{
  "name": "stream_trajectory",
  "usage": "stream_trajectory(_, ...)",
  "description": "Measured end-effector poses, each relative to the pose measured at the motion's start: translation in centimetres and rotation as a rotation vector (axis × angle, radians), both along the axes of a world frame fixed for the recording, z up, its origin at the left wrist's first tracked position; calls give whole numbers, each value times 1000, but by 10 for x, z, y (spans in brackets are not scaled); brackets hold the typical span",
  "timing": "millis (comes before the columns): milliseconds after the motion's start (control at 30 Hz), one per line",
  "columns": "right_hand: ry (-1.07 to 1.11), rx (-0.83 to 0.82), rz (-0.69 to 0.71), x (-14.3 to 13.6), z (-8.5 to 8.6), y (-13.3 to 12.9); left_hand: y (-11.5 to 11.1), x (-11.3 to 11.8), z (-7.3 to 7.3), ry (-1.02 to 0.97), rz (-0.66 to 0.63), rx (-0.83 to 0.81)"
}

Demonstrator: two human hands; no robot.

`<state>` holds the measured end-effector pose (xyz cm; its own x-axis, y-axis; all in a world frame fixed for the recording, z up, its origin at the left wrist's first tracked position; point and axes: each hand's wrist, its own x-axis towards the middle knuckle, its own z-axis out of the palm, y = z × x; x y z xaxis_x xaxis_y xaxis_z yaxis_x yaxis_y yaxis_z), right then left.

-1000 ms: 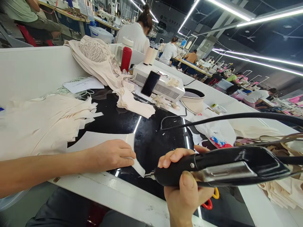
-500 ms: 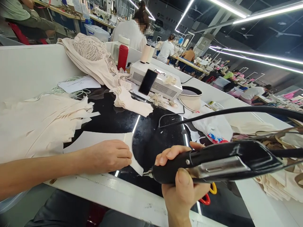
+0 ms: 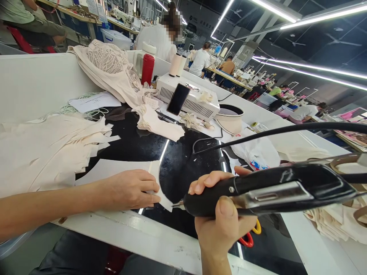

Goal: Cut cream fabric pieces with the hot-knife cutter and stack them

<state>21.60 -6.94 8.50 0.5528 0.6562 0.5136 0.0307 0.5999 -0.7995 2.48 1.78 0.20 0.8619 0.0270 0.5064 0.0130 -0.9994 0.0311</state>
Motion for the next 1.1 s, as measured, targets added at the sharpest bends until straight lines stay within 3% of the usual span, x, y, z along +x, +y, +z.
stream_trajectory(333, 20, 19, 26, -12, -5, 15, -8, 2, 1, -46, 14, 19)
stream_trajectory(1100, 25, 6, 38, -14, -4, 13, -7, 4, 2, -73, 0, 53)
